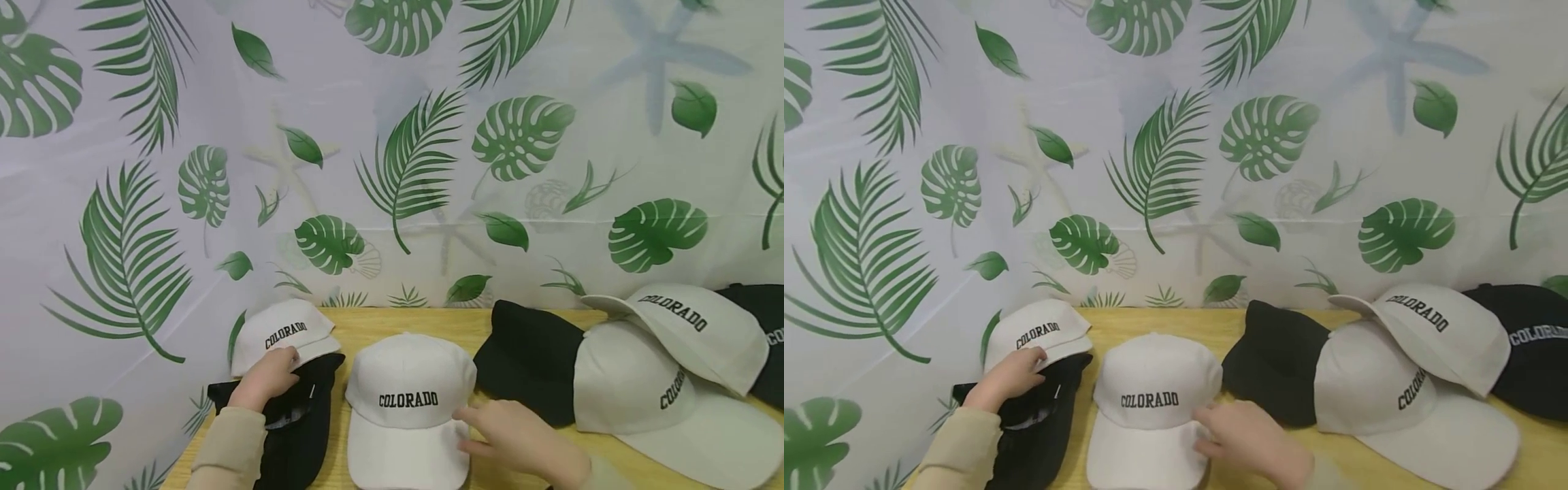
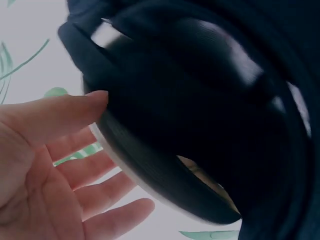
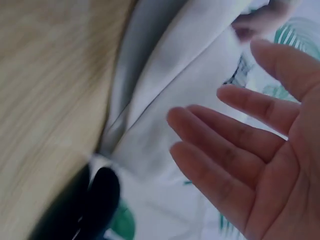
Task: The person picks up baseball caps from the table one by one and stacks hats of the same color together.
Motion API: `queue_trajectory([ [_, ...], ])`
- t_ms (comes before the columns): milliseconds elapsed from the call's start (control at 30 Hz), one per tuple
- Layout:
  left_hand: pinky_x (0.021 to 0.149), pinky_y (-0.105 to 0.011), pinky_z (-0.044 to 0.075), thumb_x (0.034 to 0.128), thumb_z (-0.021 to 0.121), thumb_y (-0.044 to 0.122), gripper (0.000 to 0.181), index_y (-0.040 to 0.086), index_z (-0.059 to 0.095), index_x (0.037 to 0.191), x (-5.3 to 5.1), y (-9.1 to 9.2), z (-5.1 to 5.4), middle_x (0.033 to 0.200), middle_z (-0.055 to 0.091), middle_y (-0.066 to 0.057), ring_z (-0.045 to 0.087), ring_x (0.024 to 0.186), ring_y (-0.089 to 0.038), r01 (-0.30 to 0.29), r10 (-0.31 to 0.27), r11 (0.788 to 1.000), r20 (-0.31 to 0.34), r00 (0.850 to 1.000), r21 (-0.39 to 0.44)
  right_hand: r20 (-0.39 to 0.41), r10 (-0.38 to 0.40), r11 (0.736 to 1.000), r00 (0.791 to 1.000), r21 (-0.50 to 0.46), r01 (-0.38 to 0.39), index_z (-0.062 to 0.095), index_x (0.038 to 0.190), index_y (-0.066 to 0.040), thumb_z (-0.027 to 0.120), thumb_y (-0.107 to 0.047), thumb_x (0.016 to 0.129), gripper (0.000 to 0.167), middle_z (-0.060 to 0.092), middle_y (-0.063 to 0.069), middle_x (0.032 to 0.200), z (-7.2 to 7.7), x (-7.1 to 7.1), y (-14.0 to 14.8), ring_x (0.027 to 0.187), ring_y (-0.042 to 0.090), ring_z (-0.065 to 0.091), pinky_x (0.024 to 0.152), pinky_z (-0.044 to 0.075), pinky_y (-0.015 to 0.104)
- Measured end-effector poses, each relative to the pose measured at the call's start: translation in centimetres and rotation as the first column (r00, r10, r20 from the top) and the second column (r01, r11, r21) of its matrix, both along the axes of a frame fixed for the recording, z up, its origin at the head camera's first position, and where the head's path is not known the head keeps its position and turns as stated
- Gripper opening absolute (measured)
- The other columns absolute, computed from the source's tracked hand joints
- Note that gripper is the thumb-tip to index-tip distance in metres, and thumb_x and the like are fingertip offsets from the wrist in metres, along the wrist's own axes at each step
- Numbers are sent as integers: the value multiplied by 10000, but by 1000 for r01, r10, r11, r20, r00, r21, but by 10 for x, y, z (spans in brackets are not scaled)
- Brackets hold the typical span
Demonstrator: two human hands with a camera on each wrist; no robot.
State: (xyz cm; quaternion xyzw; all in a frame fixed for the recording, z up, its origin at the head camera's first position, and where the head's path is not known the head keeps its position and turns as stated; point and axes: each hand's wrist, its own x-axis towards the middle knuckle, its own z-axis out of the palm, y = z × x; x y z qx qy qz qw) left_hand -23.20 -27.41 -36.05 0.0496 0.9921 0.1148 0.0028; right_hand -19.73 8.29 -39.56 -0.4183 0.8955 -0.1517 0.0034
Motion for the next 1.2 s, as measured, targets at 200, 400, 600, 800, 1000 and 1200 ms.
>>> queue_trajectory([
  [200,649,-386,409,754,601,1,128,-4,527,859,-5,-3,-14,793,540,-115,502,705,-221,-25,24,996,-15,1000,-87,-11,-145,989,989,-6,145,617,983,-85,656,-275,790,274,609,-2,835,-6,-11,14,639,60,518,563,457,272],
  [400,642,-410,417,779,542,-29,93,-28,517,868,-5,-6,-18,808,530,-152,525,728,-263,-68,65,990,-32,997,-125,4,-194,981,981,-25,194,617,959,-80,652,-251,799,237,616,22,872,-6,-16,19,708,129,573,598,469,305],
  [600,689,-462,438,845,457,-45,105,-83,535,904,-1,0,-10,852,552,-214,554,804,-357,-103,89,987,-119,989,-123,22,-250,966,968,-64,251,624,958,-91,647,-238,805,213,618,6,878,-6,-14,26,732,140,576,606,462,313],
  [800,642,-476,448,836,471,-78,82,-82,537,883,7,0,-2,821,577,-234,567,764,-386,-138,112,988,-287,951,-72,47,-267,959,963,-88,270,627,948,-98,633,-224,817,181,608,-10,859,-4,-11,29,731,140,567,610,455,318],
  [1000,646,-472,455,822,511,-87,151,-93,544,970,16,5,16,859,596,-251,578,758,-388,-142,120,990,-433,893,-20,45,-276,957,960,-80,278,627,944,-102,636,-225,815,179,608,-13,866,-1,-9,27,754,147,569,633,459,334],
  [1200,635,-472,455,813,504,-102,225,-75,521,1036,28,13,41,887,591,-259,578,762,-389,-105,124,992,-585,801,66,29,-269,959,963,-88,271,629,935,-95,639,-214,811,172,606,-20,854,3,-10,26,741,137,562,628,459,326],
])
